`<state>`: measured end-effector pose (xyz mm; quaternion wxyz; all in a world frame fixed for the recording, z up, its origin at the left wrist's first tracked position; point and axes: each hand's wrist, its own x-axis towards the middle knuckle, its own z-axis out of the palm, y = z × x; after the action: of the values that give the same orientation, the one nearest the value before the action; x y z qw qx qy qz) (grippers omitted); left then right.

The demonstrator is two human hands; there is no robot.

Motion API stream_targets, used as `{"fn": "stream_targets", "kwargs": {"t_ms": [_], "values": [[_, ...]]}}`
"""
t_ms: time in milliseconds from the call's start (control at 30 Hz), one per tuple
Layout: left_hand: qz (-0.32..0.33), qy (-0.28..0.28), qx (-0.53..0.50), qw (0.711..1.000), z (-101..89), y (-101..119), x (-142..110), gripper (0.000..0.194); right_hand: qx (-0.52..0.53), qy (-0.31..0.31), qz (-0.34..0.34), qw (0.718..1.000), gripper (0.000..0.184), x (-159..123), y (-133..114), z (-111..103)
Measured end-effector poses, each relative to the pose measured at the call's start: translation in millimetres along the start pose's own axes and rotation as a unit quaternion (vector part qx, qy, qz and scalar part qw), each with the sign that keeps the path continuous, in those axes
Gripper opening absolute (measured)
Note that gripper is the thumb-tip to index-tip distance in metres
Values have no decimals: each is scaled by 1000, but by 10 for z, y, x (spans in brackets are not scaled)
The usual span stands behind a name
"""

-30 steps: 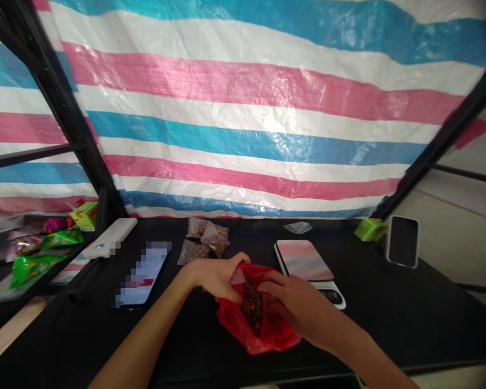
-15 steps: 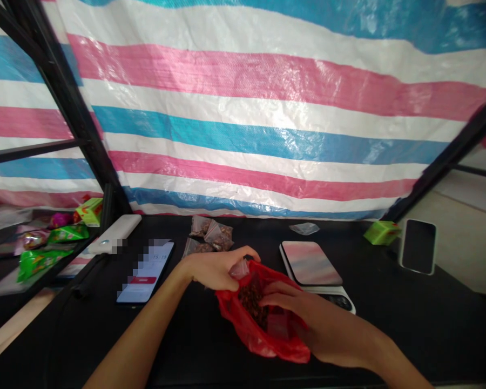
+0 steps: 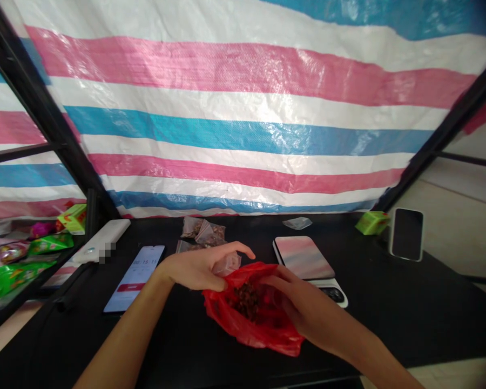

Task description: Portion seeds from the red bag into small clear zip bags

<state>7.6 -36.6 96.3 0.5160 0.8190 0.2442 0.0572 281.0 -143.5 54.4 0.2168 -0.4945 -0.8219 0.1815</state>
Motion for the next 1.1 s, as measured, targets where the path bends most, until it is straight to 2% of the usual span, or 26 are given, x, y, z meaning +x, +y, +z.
{"fn": "stream_targets", "kwargs": {"t_ms": [100, 233, 333, 433, 500, 567, 633, 700, 900, 1000, 1100], "values": [[-24, -31, 54, 998, -4, -108, 21, 74, 31, -25, 22, 999, 56, 40, 5, 63], [-108, -4, 81, 991, 25, -250, 76, 88, 15, -15, 34, 999, 42, 112, 3, 150], [-96, 5, 87, 992, 67, -253, 117, 83, 24, 1, 26, 999, 40, 161, 0, 210], [-48, -9, 61, 997, 103, -221, 150, 63, 12, 1, 2, 1000, 60, 169, 0, 263], [-24, -2, 42, 999, 113, -217, 167, 56, -26, -33, -3, 999, 82, 155, -1, 288], [-14, 14, 37, 999, 115, -229, 181, 55, -75, -81, 5, 994, 91, 147, -9, 296], [-18, 26, 35, 999, 117, -244, 194, 55, -123, -116, 9, 986, 87, 153, -27, 287], [-31, 36, 28, 998, 123, -256, 205, 54, -161, -122, 4, 979, 79, 163, -59, 267], [-39, 58, 14, 997, 156, -290, 232, 56, -155, -69, -36, 985, 42, 89, -181, 220], [-42, 68, 10, 997, 161, -298, 236, 59, -165, -64, -38, 984, 38, 48, -199, 243], [-43, 61, -3, 997, 156, -266, 228, 56, -194, -78, 3, 978, 33, 67, -198, 280]]}}
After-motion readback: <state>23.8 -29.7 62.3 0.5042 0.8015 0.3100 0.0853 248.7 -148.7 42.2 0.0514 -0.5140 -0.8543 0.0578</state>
